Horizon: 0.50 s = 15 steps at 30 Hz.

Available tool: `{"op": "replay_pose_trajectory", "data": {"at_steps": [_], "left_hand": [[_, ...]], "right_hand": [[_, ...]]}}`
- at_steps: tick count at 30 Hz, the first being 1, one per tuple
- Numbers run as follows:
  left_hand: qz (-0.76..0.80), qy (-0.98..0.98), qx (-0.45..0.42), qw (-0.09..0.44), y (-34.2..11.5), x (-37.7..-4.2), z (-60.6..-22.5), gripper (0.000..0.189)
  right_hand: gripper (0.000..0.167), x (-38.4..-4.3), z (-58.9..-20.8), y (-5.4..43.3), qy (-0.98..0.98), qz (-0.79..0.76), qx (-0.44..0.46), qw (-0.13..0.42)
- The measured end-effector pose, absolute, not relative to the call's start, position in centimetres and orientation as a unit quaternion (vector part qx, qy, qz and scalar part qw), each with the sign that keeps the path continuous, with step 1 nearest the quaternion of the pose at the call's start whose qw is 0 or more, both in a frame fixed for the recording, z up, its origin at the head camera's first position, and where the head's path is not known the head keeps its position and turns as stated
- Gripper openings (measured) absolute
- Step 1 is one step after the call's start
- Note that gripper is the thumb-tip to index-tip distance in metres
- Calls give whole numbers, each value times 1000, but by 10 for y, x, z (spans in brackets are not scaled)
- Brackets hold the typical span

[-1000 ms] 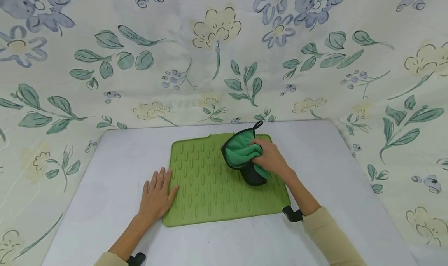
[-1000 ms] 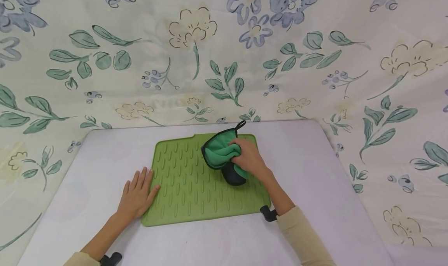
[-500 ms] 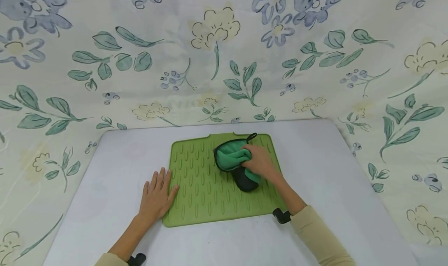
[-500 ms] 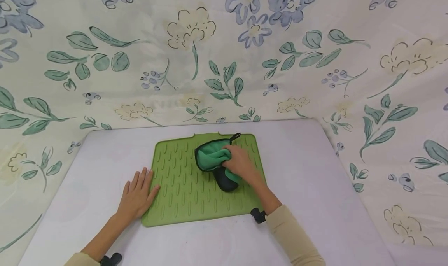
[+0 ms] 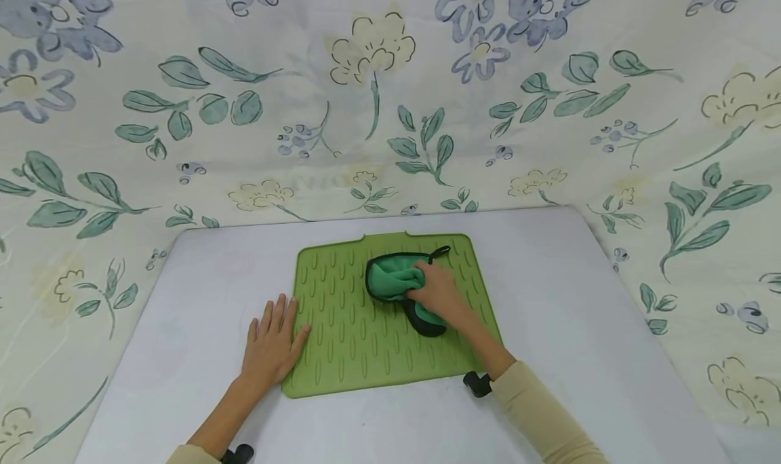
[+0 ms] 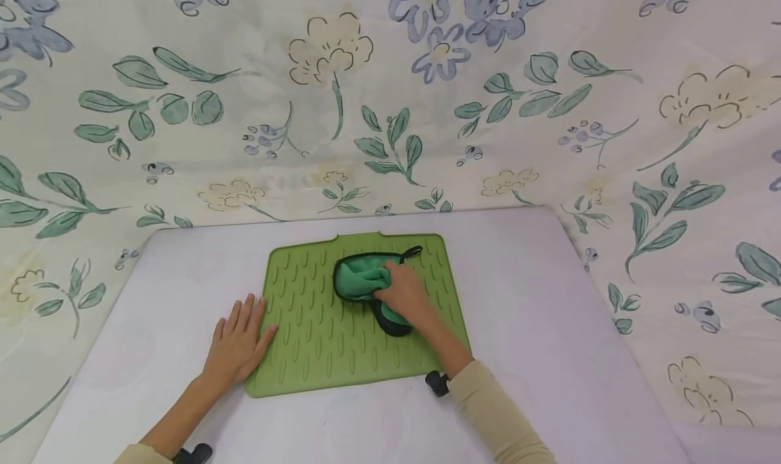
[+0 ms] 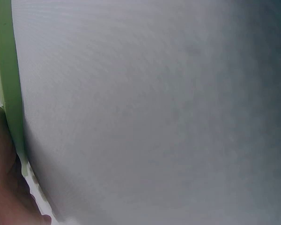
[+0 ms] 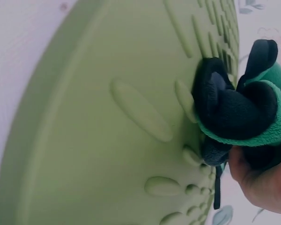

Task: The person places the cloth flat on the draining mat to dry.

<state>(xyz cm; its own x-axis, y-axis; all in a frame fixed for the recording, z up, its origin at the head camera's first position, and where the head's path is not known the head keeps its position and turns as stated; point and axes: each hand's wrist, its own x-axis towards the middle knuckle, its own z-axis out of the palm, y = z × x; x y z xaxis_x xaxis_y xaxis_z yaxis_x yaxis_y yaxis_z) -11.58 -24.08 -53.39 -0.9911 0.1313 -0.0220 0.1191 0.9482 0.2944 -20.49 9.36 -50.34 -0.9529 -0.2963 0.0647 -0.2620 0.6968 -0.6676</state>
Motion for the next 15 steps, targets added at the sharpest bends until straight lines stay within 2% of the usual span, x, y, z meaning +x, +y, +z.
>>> {"op": "replay_pose_trajectory", "data": {"at_steps": [15], "left_hand": [[146,987,61,18,-240,-114,-537,69]], "right_hand": [[46,-201,-505,86,933,-321,-133,93]]}}
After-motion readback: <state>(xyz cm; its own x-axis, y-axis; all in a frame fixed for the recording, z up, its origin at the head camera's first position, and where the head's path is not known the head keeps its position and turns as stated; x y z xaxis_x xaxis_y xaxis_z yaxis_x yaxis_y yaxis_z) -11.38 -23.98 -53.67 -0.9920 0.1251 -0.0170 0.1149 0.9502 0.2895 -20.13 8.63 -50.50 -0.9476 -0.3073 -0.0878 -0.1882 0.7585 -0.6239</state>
